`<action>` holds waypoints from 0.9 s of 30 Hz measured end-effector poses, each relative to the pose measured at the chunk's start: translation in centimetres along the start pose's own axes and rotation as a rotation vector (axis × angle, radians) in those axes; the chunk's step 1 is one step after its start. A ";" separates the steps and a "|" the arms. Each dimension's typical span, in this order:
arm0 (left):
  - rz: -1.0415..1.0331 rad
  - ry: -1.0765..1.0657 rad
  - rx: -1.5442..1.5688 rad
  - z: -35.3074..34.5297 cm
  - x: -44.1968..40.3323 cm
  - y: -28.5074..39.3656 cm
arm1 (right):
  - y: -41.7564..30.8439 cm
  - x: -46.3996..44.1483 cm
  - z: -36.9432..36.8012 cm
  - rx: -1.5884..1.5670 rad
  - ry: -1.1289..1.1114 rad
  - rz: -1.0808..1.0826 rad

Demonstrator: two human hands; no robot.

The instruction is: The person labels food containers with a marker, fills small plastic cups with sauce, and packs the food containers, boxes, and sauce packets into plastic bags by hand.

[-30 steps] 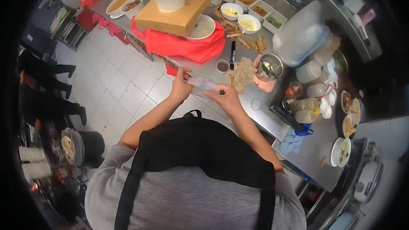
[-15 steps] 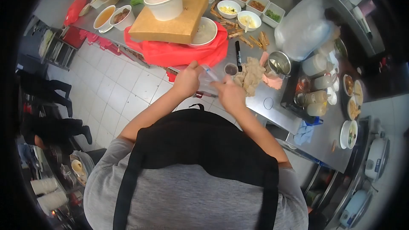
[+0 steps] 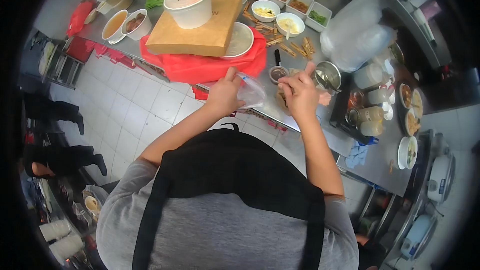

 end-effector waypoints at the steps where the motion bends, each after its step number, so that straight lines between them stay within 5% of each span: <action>1: -0.010 -0.021 0.006 -0.3 -0.3 0.5 | -1.7 -0.6 1.8 -0.044 -0.064 -0.016; 7: -0.025 -0.117 0.026 -1.3 -0.7 2.6 | -3.5 1.7 0.4 -0.012 -0.306 0.053; 11: -0.104 -0.100 0.081 -1.3 -0.1 2.6 | -0.9 5.2 -5.5 0.109 -0.210 0.117; 17: -0.190 0.053 0.301 -4.0 -0.6 0.1 | -0.1 4.3 -4.5 -0.094 -0.161 -0.126; 21: -0.150 0.082 0.320 -6.0 -1.9 0.8 | 4.2 3.3 -3.5 0.193 -0.156 -0.049; 24: -0.083 0.088 0.330 -5.9 -3.0 2.4 | 1.6 0.7 -1.3 -0.163 0.029 -0.216; 25: -0.056 0.076 0.322 -5.7 -3.2 2.8 | 2.4 0.7 -2.0 -0.361 -0.062 -0.210; 27: -0.063 0.081 0.379 -6.2 -3.6 2.7 | 1.1 -0.1 -3.3 -0.560 -0.341 -0.553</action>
Point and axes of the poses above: each hand's wrist, its own x-axis away from the middle knuckle, its own z-axis out of the back of the hand, y = z × x, the point moved 1 cm from there along -x, towards the middle knuckle, and after that the axes turned 5 degrees about z, right-handed, at the moved point
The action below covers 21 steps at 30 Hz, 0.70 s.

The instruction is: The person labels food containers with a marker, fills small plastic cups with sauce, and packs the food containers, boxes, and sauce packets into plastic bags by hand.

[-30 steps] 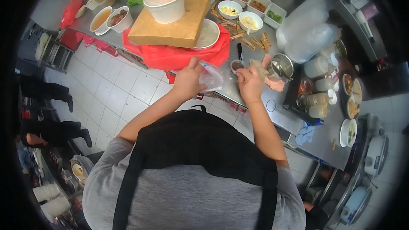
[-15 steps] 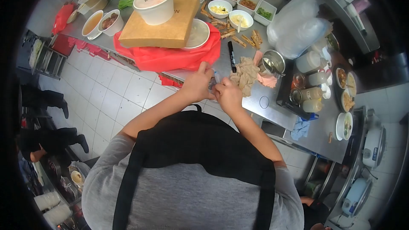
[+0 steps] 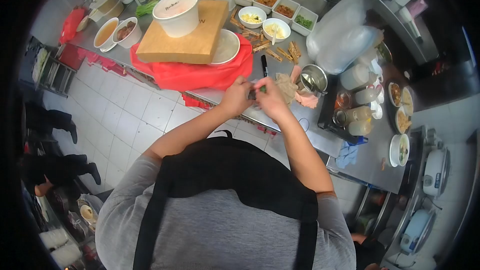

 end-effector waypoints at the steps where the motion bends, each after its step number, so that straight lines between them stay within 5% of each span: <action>1: -0.002 0.010 0.024 0.2 -0.2 -0.1 | -0.6 -0.4 -0.9 -0.095 -0.120 -0.184; 10: -0.101 0.115 0.250 7.7 4.3 4.8 | 4.1 -3.5 -2.9 0.605 -0.079 0.359; 12: -0.071 0.170 0.332 13.4 6.1 6.1 | 1.8 -2.5 -1.9 0.609 -0.074 0.369; 14: -0.088 0.453 0.163 19.1 6.3 3.4 | -1.3 -2.0 0.4 0.606 -0.115 0.427; 18: 0.033 0.817 -0.028 31.3 4.1 -2.6 | -8.9 -2.2 4.6 0.201 -0.072 0.354; 21: -0.077 0.760 -0.183 37.5 -3.3 -9.4 | -12.5 -2.7 5.2 0.091 0.068 0.376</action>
Point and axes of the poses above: each hand's wrist, its own x-axis away from the middle knuckle, its own z-axis out of the back of the hand, y = z × x, the point moved 1 cm from there along -x, towards the middle knuckle, and after that the axes turned 5 degrees about z, right-handed, at the moved point
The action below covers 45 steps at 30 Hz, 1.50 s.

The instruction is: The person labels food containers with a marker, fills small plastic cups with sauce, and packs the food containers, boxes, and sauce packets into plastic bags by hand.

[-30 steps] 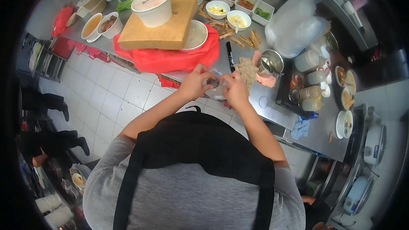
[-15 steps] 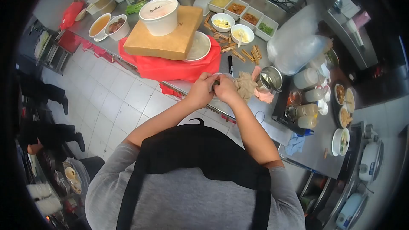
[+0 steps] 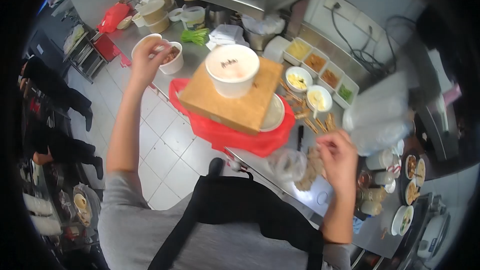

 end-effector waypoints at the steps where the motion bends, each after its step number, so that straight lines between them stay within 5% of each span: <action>1: -0.015 -0.066 -0.059 -1.3 -3.4 -2.7 | -0.8 -0.5 -0.2 0.127 0.044 0.056; 7: -0.093 -0.344 -0.316 -18.4 -20.0 -14.4 | -3.2 -1.0 -3.9 0.329 0.378 -0.131; 8: -0.299 -0.345 -0.498 -22.0 -22.0 -16.4 | -2.9 -0.6 -4.3 0.402 0.397 -0.155; 10: -0.731 0.231 -0.550 -29.1 -24.9 -19.5 | -3.5 0.2 -5.7 0.567 0.455 -0.216; 12: -0.720 0.248 -0.476 -32.8 -26.0 -21.6 | -5.1 0.3 -7.6 0.677 0.499 -0.317; 16: -0.410 -0.249 -0.505 -35.2 -27.8 -23.4 | -6.6 0.7 -9.7 0.772 0.477 -0.361; 20: -0.362 -0.317 -0.494 -36.0 -29.0 -23.8 | -8.5 0.0 -11.3 0.796 0.482 -0.367; 31: -0.419 -0.183 -0.490 -37.3 -28.9 -25.5 | -8.8 2.5 -11.3 0.849 0.526 -0.385; 34: -0.626 0.141 -0.455 -37.5 -27.8 -26.6 | -9.3 3.4 -9.3 0.977 0.678 -0.257; 35: -0.692 0.278 -0.439 -36.6 -27.5 -26.7 | -9.6 3.5 -8.5 1.013 0.761 -0.185; 36: -0.677 0.188 -0.460 -34.6 -26.7 -25.9 | -9.0 4.2 -7.6 0.943 0.881 -0.078; 37: -0.583 -0.430 -0.599 -28.1 -25.2 -23.7 | -8.9 4.6 -7.1 0.757 0.980 -0.028; 39: -0.012 -0.285 -0.254 -16.3 -20.1 -17.0 | -10.2 3.8 -7.2 0.554 1.029 0.176; 40: -0.009 -0.188 -0.021 -10.5 -16.8 -14.0 | -10.3 3.7 -7.0 0.444 0.992 0.322; 41: -0.191 0.126 -0.087 -6.9 -14.9 -14.0 | -10.7 3.8 -7.1 0.456 0.904 0.352; 42: -0.024 -0.001 0.264 -1.8 -11.4 -8.7 | -11.0 3.8 -7.2 0.465 0.814 0.389; 44: -0.070 0.115 0.475 2.9 -5.0 -3.2 | -11.6 3.6 -6.9 0.484 0.467 0.413; 45: -0.321 -0.013 0.514 3.8 -1.9 0.9 | -11.5 3.4 -7.1 0.396 0.342 0.405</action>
Point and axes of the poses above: each hand's wrist, its own x-axis away from the middle knuckle, its own z-axis out of the back of the hand, y = z × x, the point moved 1 cm from there along -x, towards the middle knuckle, and after that the axes turned 5 degrees about z, right-handed, at the moved point
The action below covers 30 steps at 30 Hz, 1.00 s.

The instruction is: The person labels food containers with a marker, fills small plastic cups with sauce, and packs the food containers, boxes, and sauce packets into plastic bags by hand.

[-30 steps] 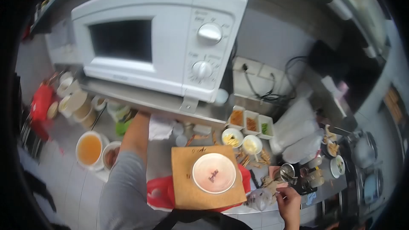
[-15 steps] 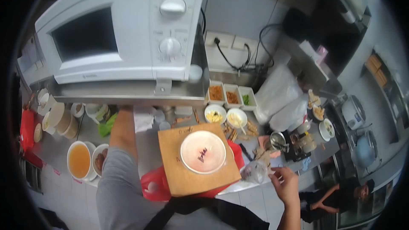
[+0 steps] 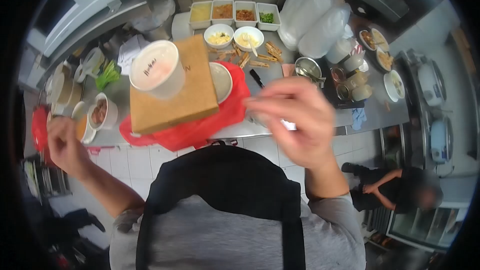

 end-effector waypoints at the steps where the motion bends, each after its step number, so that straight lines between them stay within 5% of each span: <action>1: -0.206 -0.178 0.061 -2.3 1.9 4.8 | 0.0 0.2 -0.4 -0.109 -0.106 0.003; 4: -0.302 -0.429 0.283 -12.9 7.1 13.0 | 0.8 2.7 -0.1 -0.284 -0.246 -0.087; 8: -0.012 -0.521 0.473 -24.1 14.4 14.9 | 6.8 10.1 1.5 -0.192 -0.383 -0.216; 12: 0.086 -0.367 -0.061 -30.0 18.8 12.4 | 14.4 15.1 2.7 -0.100 -0.217 -0.344; 14: 0.123 -0.425 -0.342 -31.5 21.5 10.4 | 15.3 14.5 2.7 -0.120 -0.156 -0.263; 17: 0.293 -0.519 -0.170 -32.0 22.0 7.5 | 16.0 13.1 -0.8 -0.405 -0.252 -0.087; 20: 0.422 -0.586 -0.116 -31.2 21.0 7.4 | 18.1 12.2 -5.2 -0.369 -0.253 0.158; 28: 0.278 -0.547 -0.163 -31.5 19.3 8.6 | 20.1 11.8 -8.4 0.462 -0.797 0.237; 30: 0.208 -0.501 -0.205 -31.9 19.2 8.4 | 18.8 11.1 -9.3 0.399 -0.793 0.042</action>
Point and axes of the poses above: each hand's wrist, its own x-axis away from the middle knuckle, its own z-axis out of the back of the hand, y = z × x, the point moved 1 cm from there along -x, towards the middle knuckle, and after that the axes turned 5 degrees about z, right-handed, at the moved point
